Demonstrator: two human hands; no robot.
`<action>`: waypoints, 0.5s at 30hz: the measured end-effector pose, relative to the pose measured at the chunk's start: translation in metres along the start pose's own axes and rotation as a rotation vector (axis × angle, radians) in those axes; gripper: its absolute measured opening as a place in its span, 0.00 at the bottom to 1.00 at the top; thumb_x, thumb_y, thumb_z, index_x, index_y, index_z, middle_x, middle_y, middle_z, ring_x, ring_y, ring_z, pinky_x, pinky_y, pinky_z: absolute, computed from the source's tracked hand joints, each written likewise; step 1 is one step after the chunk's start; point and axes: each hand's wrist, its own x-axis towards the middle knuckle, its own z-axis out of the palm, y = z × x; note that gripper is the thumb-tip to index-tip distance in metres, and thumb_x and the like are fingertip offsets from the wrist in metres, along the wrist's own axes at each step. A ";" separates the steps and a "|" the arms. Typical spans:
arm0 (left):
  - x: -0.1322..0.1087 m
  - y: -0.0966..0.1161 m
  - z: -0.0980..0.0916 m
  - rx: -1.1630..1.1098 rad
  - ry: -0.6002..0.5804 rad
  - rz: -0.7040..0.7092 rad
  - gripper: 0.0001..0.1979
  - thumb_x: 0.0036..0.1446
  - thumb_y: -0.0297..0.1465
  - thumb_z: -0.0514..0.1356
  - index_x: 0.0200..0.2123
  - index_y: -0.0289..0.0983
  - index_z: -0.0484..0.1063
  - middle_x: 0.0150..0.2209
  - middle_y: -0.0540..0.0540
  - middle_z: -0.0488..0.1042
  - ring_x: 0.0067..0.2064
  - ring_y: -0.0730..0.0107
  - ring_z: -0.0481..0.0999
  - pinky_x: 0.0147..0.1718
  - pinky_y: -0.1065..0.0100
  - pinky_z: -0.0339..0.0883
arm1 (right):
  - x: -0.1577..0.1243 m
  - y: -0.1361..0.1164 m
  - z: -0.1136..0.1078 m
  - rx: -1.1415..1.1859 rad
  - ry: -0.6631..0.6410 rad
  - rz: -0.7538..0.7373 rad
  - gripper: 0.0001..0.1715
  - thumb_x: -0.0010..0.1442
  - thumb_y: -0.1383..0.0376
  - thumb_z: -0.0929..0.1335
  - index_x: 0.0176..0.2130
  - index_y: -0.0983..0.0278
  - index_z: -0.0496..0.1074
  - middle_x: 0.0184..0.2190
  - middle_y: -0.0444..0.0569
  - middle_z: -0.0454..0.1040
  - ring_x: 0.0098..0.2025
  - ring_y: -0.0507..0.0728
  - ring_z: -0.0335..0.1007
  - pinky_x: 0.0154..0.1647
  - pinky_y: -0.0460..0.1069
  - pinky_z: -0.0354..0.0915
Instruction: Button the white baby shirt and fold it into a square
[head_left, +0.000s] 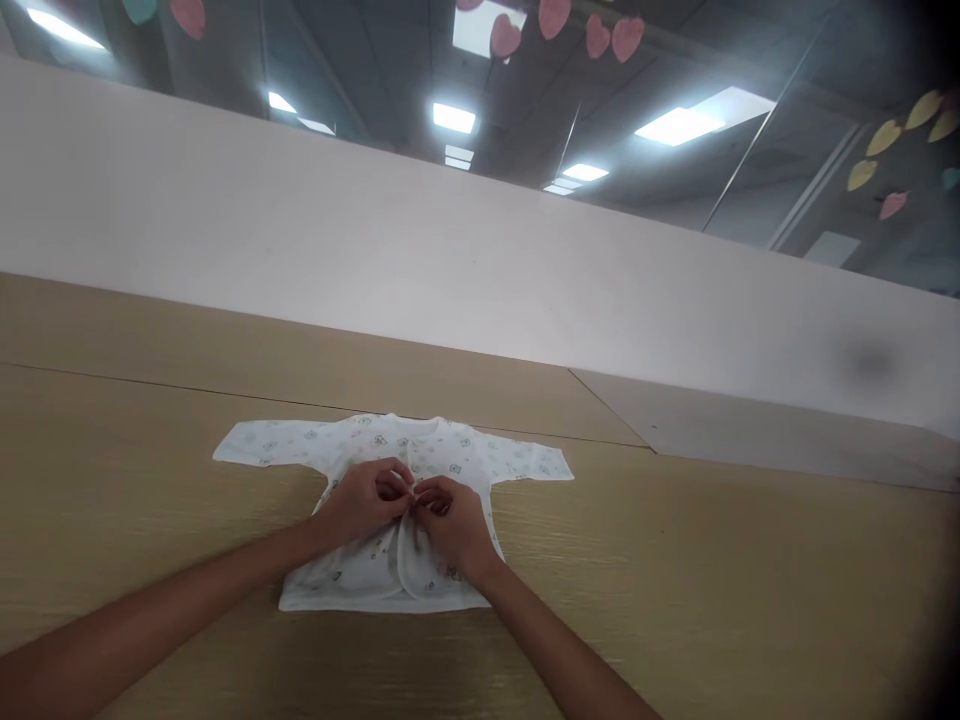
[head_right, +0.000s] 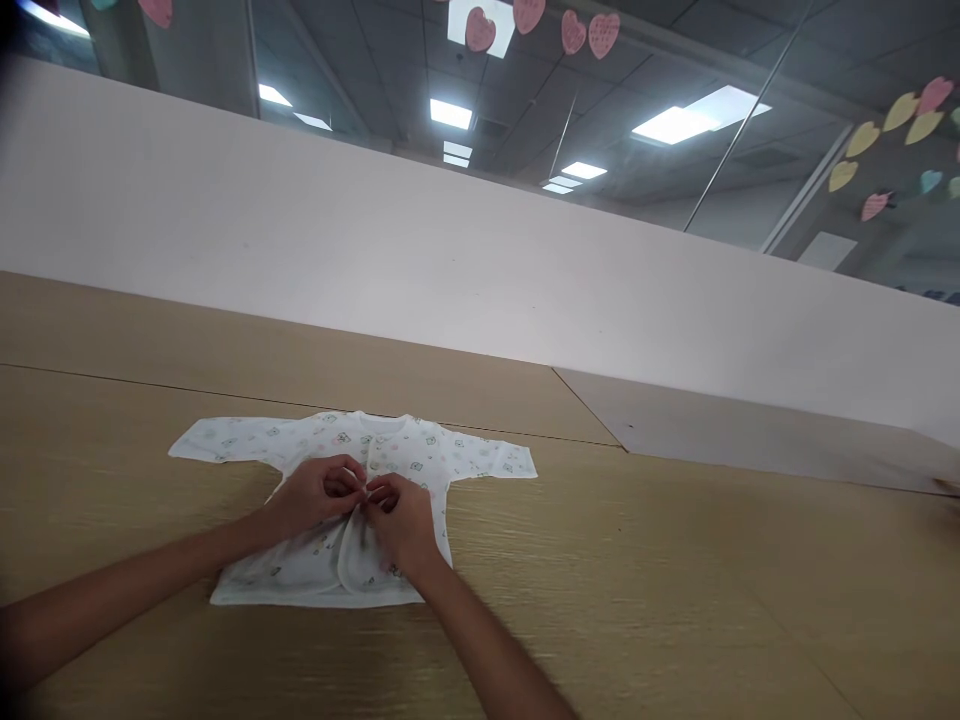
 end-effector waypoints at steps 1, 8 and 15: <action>0.000 0.000 0.000 0.016 0.000 0.009 0.10 0.45 0.32 0.60 0.33 0.36 0.68 0.28 0.47 0.76 0.30 0.69 0.75 0.29 0.71 0.66 | 0.001 0.001 -0.001 0.035 0.004 0.011 0.08 0.47 0.69 0.67 0.33 0.66 0.72 0.27 0.47 0.74 0.28 0.51 0.69 0.30 0.44 0.64; 0.005 0.008 -0.009 0.190 -0.008 0.051 0.10 0.44 0.33 0.59 0.32 0.37 0.70 0.27 0.49 0.75 0.29 0.70 0.72 0.29 0.71 0.65 | 0.007 0.005 -0.008 0.131 -0.044 0.135 0.11 0.47 0.65 0.68 0.33 0.67 0.71 0.26 0.47 0.72 0.24 0.50 0.66 0.20 0.43 0.62; 0.026 -0.002 -0.105 0.601 0.248 -0.003 0.17 0.47 0.40 0.54 0.37 0.38 0.73 0.40 0.44 0.75 0.38 0.61 0.72 0.35 0.67 0.64 | 0.062 0.021 -0.095 -0.579 0.270 0.014 0.14 0.54 0.73 0.61 0.39 0.69 0.71 0.41 0.55 0.72 0.43 0.56 0.68 0.44 0.48 0.62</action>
